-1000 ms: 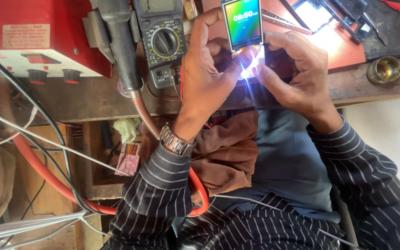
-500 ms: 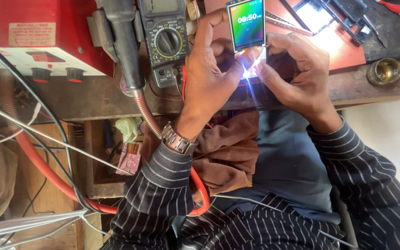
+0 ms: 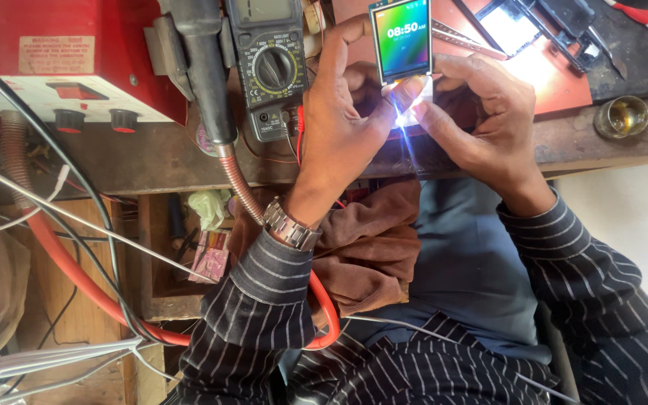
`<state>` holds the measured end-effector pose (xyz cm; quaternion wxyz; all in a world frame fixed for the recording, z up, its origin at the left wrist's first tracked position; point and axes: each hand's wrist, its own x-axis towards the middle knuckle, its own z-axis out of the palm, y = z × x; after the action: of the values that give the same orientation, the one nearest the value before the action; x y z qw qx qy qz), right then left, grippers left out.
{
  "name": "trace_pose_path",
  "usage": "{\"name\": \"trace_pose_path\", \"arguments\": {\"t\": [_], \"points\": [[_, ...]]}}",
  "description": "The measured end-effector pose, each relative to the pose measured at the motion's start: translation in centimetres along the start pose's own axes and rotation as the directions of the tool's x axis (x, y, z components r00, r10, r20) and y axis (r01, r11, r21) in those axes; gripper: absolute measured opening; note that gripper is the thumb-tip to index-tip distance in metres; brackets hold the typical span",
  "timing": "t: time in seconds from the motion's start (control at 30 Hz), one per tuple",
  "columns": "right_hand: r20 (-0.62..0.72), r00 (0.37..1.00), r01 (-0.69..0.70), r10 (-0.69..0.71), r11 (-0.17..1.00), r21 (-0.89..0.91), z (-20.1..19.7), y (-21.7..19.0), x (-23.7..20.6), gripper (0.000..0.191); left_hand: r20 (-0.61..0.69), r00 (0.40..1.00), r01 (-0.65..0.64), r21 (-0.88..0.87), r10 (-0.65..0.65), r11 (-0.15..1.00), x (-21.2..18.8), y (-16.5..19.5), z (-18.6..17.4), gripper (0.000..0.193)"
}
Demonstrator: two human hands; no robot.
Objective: The person holds a small blue circuit board, connects it to a white mobile phone, and powers it on to verify the display. They then use a soldering iron to work on the board's contacts.
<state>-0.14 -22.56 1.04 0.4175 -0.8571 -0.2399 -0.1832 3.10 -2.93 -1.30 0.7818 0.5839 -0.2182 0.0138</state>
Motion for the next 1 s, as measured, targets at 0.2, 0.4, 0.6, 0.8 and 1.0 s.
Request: {"name": "trace_pose_path", "arguments": {"t": [0.2, 0.4, 0.6, 0.8, 1.0], "points": [[-0.013, 1.000, -0.007, 0.007, 1.000, -0.006, 0.20, 0.23, -0.14, 0.028, -0.004, 1.000, 0.024, 0.000, -0.024, 1.000, -0.05, 0.22, -0.07, 0.059], [0.000, 1.000, -0.031, 0.031, 0.999, 0.021, 0.09, 0.17, -0.27, 0.028, -0.002, 1.000, 0.025, 0.016, -0.025, 1.000, -0.05, 0.16, -0.10, 0.059], [0.005, 1.000, -0.009, 0.009, 1.000, -0.003, 0.10, -0.02, -0.14, 0.029, -0.003, 1.000, 0.031, -0.003, -0.031, 1.000, -0.09, 0.08, -0.14, 0.058], [-0.002, 1.000, 0.000, 0.000, 1.000, -0.009, 0.09, -0.27, 0.15, 0.030, -0.005, 1.000, 0.028, -0.006, -0.028, 1.000, -0.05, 0.11, -0.08, 0.057], [-0.003, 1.000, 0.005, -0.005, 1.000, -0.007, 0.17, -0.09, 0.00, 0.029, -0.009, 1.000, 0.024, 0.033, -0.024, 0.999, -0.09, 0.31, -0.10, 0.058]]}}
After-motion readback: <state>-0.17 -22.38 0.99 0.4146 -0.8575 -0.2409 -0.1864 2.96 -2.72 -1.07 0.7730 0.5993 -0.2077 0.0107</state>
